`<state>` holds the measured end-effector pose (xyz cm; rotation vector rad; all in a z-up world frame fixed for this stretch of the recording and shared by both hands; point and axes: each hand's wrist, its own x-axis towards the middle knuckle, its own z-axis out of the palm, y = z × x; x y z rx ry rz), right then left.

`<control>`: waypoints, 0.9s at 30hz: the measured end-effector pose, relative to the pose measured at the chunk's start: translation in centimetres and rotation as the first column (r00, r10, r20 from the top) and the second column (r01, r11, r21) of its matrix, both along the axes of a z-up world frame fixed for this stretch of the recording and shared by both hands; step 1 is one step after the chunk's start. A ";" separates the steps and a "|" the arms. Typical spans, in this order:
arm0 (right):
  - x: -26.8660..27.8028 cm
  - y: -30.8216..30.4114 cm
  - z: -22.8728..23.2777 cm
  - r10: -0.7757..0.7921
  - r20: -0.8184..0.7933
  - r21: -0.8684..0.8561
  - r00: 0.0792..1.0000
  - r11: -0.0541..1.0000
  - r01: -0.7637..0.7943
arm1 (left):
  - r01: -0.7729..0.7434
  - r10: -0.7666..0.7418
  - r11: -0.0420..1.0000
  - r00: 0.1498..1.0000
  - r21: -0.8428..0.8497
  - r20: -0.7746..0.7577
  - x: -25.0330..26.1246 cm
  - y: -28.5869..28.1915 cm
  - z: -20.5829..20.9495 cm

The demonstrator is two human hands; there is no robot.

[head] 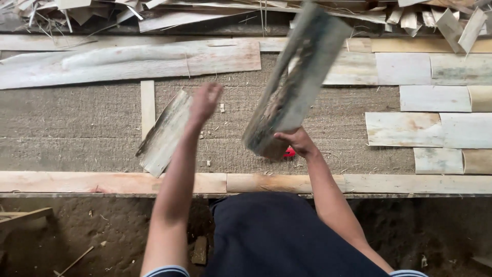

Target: The person uses a red utility knife to cut thin wooden planks on a workbench. They repeatedly position a straight guide, score the wood, and break off sections, then move the cut pieces aside and continue with additional planks.

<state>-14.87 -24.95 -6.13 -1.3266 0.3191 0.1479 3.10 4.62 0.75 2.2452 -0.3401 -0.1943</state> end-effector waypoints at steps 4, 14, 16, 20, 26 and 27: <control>-0.1 2.6 7.0 0.097 -0.118 -0.135 0.988 0.984 -0.113 | 0.042 -0.157 0.897 0.961 -0.441 -0.228 -5.6 -4.6 -0.9; -1.0 3.0 5.2 0.231 -0.368 -0.234 0.901 0.915 -0.330 | -0.310 -0.142 0.723 0.809 -0.618 -0.571 -10.7 -5.2 -3.6; -1.0 3.4 5.3 0.253 -0.423 -0.264 0.870 0.884 -0.385 | -0.320 -0.144 0.704 0.810 -0.634 -0.569 -11.1 -4.9 -3.6; -2.0 3.4 6.0 0.272 -0.409 -0.233 0.871 0.892 -0.388 | -0.322 -0.120 0.681 0.837 -0.658 -0.534 -12.1 -4.6 -4.0; -2.6 1.2 -0.2 0.192 -0.371 -0.298 0.909 0.902 -0.312 | -0.413 0.000 0.650 0.839 -0.638 -0.544 -11.9 -3.4 -3.4; -2.9 1.0 -0.2 0.197 -0.413 -0.507 0.889 0.761 -0.405 | -0.449 0.008 0.633 0.818 -0.630 -0.576 -11.5 -3.1 -3.7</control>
